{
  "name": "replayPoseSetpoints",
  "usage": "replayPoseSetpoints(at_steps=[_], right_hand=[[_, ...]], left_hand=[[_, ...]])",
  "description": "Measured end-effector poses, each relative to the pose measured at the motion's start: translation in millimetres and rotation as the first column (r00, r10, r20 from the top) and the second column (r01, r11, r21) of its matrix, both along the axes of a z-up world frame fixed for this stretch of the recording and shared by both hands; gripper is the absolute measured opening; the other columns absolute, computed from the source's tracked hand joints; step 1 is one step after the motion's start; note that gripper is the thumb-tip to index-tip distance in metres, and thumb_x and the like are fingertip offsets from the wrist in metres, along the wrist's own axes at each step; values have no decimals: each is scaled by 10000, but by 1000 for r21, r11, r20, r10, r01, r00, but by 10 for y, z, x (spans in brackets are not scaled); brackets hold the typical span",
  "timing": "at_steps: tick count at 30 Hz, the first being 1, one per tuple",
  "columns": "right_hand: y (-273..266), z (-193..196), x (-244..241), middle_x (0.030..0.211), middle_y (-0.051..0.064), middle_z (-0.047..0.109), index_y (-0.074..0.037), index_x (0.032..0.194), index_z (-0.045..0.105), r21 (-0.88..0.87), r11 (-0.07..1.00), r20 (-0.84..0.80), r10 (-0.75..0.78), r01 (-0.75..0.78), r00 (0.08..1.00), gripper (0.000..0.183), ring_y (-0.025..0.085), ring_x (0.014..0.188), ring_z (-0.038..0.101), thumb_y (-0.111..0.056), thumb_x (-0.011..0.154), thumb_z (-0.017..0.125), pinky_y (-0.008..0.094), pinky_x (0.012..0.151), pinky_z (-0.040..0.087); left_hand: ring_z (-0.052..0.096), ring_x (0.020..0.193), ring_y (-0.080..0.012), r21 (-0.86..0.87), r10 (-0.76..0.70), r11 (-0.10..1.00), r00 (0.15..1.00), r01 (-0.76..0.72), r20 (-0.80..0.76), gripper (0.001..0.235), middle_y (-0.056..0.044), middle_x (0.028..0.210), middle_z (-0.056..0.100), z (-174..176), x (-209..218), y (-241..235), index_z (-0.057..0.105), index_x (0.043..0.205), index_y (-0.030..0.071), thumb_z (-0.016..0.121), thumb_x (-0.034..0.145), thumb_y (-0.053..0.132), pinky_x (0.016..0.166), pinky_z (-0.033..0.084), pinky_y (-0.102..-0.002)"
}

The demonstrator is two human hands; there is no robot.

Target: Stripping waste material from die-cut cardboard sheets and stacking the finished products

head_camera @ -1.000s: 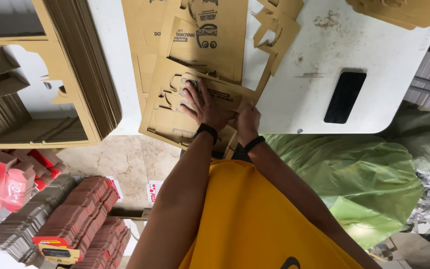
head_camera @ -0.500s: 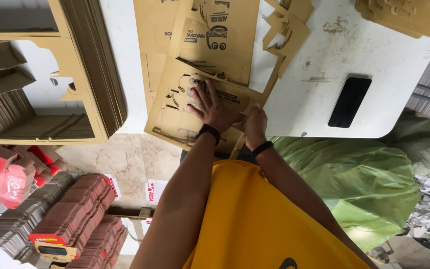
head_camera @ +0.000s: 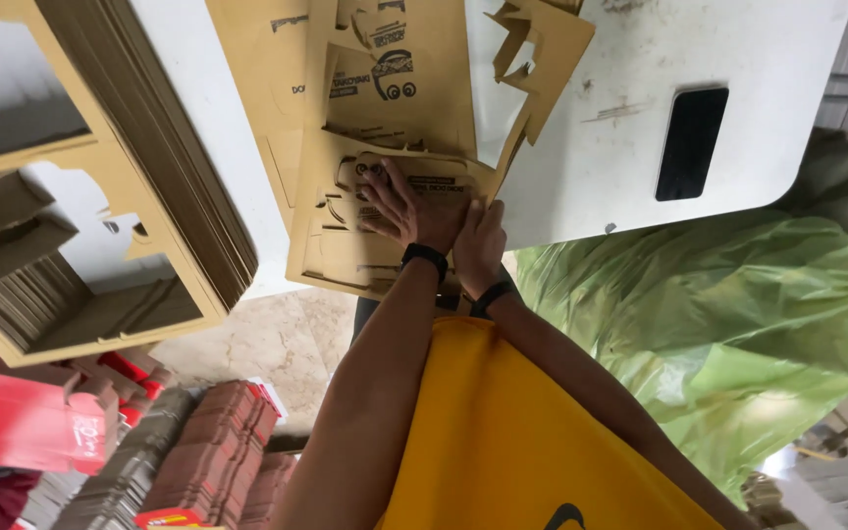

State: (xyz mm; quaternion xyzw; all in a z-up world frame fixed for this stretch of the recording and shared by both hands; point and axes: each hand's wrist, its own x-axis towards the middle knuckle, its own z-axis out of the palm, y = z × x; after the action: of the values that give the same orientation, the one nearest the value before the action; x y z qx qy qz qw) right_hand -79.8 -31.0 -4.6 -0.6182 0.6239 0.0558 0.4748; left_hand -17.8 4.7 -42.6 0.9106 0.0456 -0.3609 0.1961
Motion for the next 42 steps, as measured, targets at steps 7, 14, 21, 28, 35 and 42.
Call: replayPoseSetpoints(at_steps=[7,14,21,28,35,42], right_hand=[[-55,-327,-255,722,231,594,-106,908,424,57,994,79,-98,94,992,349,391,728,678,-391,1100,361,497,661,502],[-218,-533,-332,662,69,469,-99,1034,566,552,635,88,-688,540,720,271,257,480,517,-361,1061,499,358,434,415],[-304,-304,-240,709,-16,344,-93,1001,499,681,468,-1,-768,563,641,266,150,540,419,-354,1051,525,293,526,323],[-174,-246,-149,845,164,571,-123,993,523,252,873,19,-436,418,900,280,394,828,609,-390,1056,469,529,712,527],[-218,341,85,1073,325,655,-88,1004,508,162,930,-96,-318,330,943,425,557,1096,617,-510,955,493,670,852,513],[-211,-7,-226,1062,254,632,-70,1207,554,266,885,-38,-387,382,921,356,398,920,715,-355,1007,483,518,573,643]], left_hand=[[-226,1566,-347,-14,-55,998,998,55,42,1387,-136,1709,-213,54,-13,13,-161,1660,268,853,768,583,1183,-174,-711],[-198,1568,-370,-38,-24,999,996,27,83,1417,-143,1708,-203,23,-34,-51,-135,1660,277,902,747,594,1171,-215,-706],[-190,1569,-364,-6,-67,998,996,68,60,1475,-128,1706,-218,-4,-45,-22,-153,1657,292,937,708,588,1180,-201,-697],[-163,1574,-378,2,-108,994,985,109,138,1461,-158,1711,-155,-55,-69,-8,-105,1665,259,875,681,714,1173,-168,-730],[-235,1548,-381,-51,-67,996,991,73,112,1520,-170,1691,-236,-56,24,21,-147,1659,237,905,652,671,1128,-227,-730],[-202,1558,-389,-81,-67,993,980,83,186,1473,-174,1694,-212,-160,-16,64,-104,1663,224,858,683,755,1165,-154,-720]])
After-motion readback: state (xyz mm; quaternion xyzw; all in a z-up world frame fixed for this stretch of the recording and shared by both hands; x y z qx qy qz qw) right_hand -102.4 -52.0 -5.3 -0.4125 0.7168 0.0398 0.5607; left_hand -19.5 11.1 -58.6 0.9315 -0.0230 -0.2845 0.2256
